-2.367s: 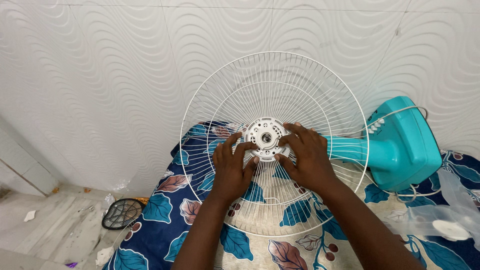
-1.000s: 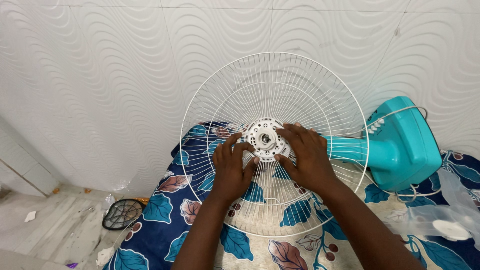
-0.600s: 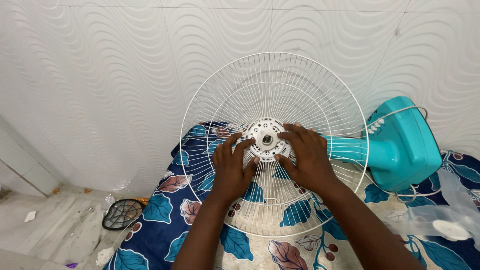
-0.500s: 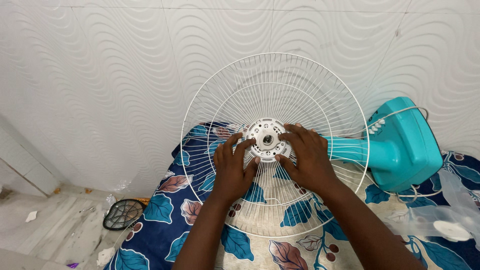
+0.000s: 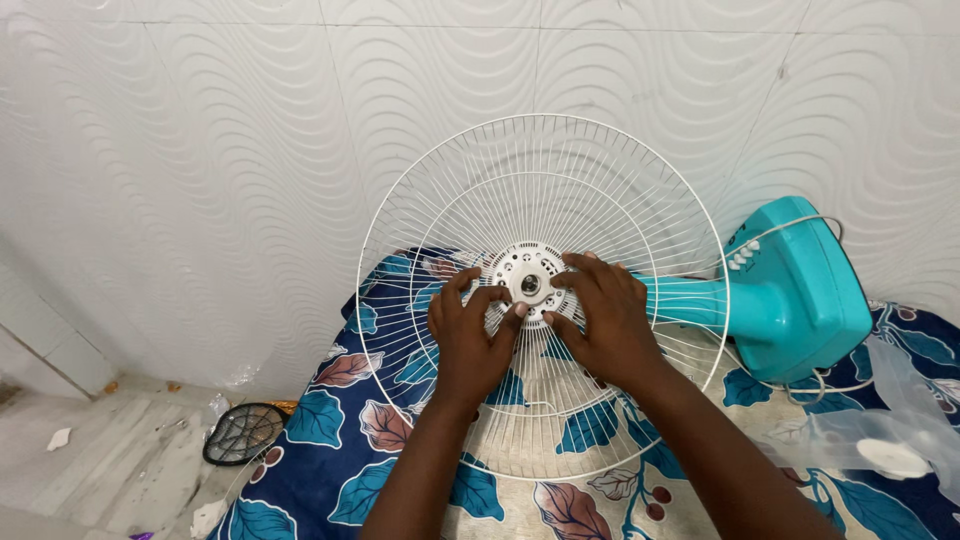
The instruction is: The person disassembles a teal electric fan by hand, removing the front grille, fan blades, and central hub components. They place each part on the table and use a yellow screwdriver to loosen a screw on the motor housing.
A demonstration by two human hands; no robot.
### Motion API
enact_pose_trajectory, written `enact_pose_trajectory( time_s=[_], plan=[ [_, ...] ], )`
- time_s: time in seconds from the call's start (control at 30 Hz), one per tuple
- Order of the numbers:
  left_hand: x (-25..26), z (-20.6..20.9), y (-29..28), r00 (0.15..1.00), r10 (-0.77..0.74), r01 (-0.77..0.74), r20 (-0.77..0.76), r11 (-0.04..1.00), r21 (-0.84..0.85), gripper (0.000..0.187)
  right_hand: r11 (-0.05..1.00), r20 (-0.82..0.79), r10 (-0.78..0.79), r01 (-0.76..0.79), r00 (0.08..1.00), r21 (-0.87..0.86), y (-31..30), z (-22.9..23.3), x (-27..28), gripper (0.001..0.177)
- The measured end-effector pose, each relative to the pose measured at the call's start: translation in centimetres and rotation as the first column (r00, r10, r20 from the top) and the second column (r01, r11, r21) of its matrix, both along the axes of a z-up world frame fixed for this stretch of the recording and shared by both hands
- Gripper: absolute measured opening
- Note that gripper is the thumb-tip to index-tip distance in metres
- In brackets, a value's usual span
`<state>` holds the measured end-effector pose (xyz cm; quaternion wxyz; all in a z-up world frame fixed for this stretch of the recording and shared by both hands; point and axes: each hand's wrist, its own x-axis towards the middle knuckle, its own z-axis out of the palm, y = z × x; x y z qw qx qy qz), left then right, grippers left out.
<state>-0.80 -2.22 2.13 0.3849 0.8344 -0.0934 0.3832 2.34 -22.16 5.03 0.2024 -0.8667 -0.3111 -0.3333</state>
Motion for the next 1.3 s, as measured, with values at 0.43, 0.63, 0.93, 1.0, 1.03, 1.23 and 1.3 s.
enact_pose_trajectory(
  time_s=[0.43,0.63,0.93,1.0,1.03,1.23,1.3],
  plan=[
    [1.0,-0.1,0.1,0.994,-0.085,0.07,-0.071,0.979,-0.193,0.025,1.0,-0.049,-0.013,0.013,0.999,0.0,0.4,0.4,-0.4,0.052],
    [0.5,0.1,0.3,0.985,-0.129,0.098,-0.113,0.965,-0.244,0.024,0.999,-0.035,-0.008,0.007,0.999,-0.039,0.4,0.6,-1.0,0.056],
    [0.0,0.0,0.4,0.986,-0.15,0.132,-0.074,0.97,-0.204,0.021,0.999,-0.001,0.007,-0.007,1.0,-0.039,0.9,0.4,-1.7,0.056],
    [0.0,0.0,0.3,0.985,-0.151,0.131,-0.082,0.97,-0.205,0.02,1.0,-0.003,0.017,-0.017,1.0,-0.024,0.9,0.4,-1.7,0.056],
    [0.0,-0.1,0.3,0.985,-0.151,0.131,-0.086,0.97,-0.206,0.02,1.0,-0.006,0.03,-0.03,1.0,-0.004,0.9,0.4,-1.8,0.057],
    [-0.3,-0.2,0.4,0.98,-0.181,0.158,-0.084,0.96,-0.233,0.021,0.998,-0.065,0.049,-0.047,0.997,0.041,0.8,0.4,-1.9,0.057],
    [-0.4,-0.1,0.5,0.977,-0.199,0.174,-0.072,0.951,-0.256,0.021,0.998,-0.079,0.052,-0.048,0.996,0.046,0.7,0.5,-1.9,0.058]
  ],
)
